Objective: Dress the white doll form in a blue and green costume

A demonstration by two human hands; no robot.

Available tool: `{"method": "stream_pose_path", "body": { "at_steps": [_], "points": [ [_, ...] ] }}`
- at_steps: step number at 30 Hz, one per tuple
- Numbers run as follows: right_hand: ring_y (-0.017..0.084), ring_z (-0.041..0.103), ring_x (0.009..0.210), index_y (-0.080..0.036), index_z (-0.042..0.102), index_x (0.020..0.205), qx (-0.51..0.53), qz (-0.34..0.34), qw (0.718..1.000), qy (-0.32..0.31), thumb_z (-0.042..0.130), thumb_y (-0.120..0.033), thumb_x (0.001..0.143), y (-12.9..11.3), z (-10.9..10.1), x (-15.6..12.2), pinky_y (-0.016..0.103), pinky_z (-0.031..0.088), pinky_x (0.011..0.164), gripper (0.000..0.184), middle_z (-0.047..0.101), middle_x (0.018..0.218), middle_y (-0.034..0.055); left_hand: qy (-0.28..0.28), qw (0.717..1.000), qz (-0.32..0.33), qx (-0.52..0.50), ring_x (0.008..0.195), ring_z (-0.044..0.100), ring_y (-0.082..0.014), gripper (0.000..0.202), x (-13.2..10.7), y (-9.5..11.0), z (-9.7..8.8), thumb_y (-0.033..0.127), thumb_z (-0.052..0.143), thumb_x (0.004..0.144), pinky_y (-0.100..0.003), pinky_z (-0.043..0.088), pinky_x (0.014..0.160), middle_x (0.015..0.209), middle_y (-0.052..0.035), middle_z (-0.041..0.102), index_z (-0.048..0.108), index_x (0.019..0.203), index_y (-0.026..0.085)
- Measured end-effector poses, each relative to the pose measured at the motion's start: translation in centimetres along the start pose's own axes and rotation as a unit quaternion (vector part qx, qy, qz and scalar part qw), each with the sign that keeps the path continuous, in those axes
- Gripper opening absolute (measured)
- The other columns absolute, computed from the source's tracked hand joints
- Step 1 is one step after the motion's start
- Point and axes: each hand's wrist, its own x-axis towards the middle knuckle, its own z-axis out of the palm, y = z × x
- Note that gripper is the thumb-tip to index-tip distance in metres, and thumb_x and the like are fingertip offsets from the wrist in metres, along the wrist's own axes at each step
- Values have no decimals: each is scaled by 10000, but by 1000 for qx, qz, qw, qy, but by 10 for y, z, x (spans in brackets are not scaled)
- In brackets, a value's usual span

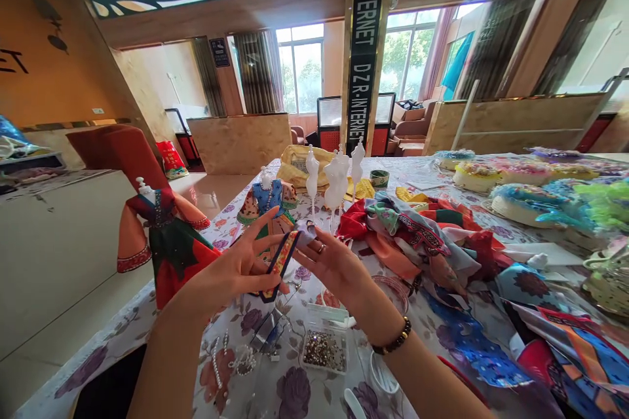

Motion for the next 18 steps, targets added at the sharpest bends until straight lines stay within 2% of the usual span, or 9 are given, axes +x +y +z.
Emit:
{"method": "stream_pose_path", "body": {
  "at_steps": [5,9,11,14,16,18],
  "points": [
    [134,666,820,-214,632,840,-76,-90,993,9,724,-310,712,-3,-1,-6,291,519,853,184,701,879,-5,-41,998,-30,31,675,707,-168,872,-2,-3,-7,34,731,639,-214,521,539,1403,-129,461,418,1352,427],
    [114,659,811,-235,652,902,-116,-131,985,-4,733,-306,732,-3,2,-9,265,500,869,201,705,826,-29,-43,994,-74,63,717,695,-167,946,3,-10,-9,40,779,577,-262,541,617,1341,-125,506,394,1367,389],
    [114,656,809,-243,655,917,-168,-166,971,-33,711,-322,761,-4,3,-10,274,496,883,184,706,817,-29,-19,996,-73,51,770,696,-189,775,9,-15,-9,136,786,622,-307,541,707,1255,-118,569,476,1310,313],
    [139,658,780,-241,654,909,-228,-189,951,-86,688,-358,778,-4,2,-9,305,525,821,179,710,815,-12,35,998,-55,15,789,684,-188,453,21,-22,-7,298,735,712,-363,503,827,1113,-108,641,594,1127,188],
    [159,660,805,-244,655,927,-248,-202,942,-103,689,-358,775,-3,1,-8,321,530,803,193,712,839,-2,56,998,-40,-8,802,665,-181,455,28,-27,-5,317,757,686,-363,482,844,1031,-84,667,605,1090,172],
    [174,653,880,-251,660,960,-280,-230,927,-101,699,-331,769,-2,-1,-6,336,515,846,210,714,905,6,70,997,-18,-22,809,644,-165,509,34,-31,-3,272,806,623,-320,468,818,943,-44,686,616,1088,192]
  ]
}}
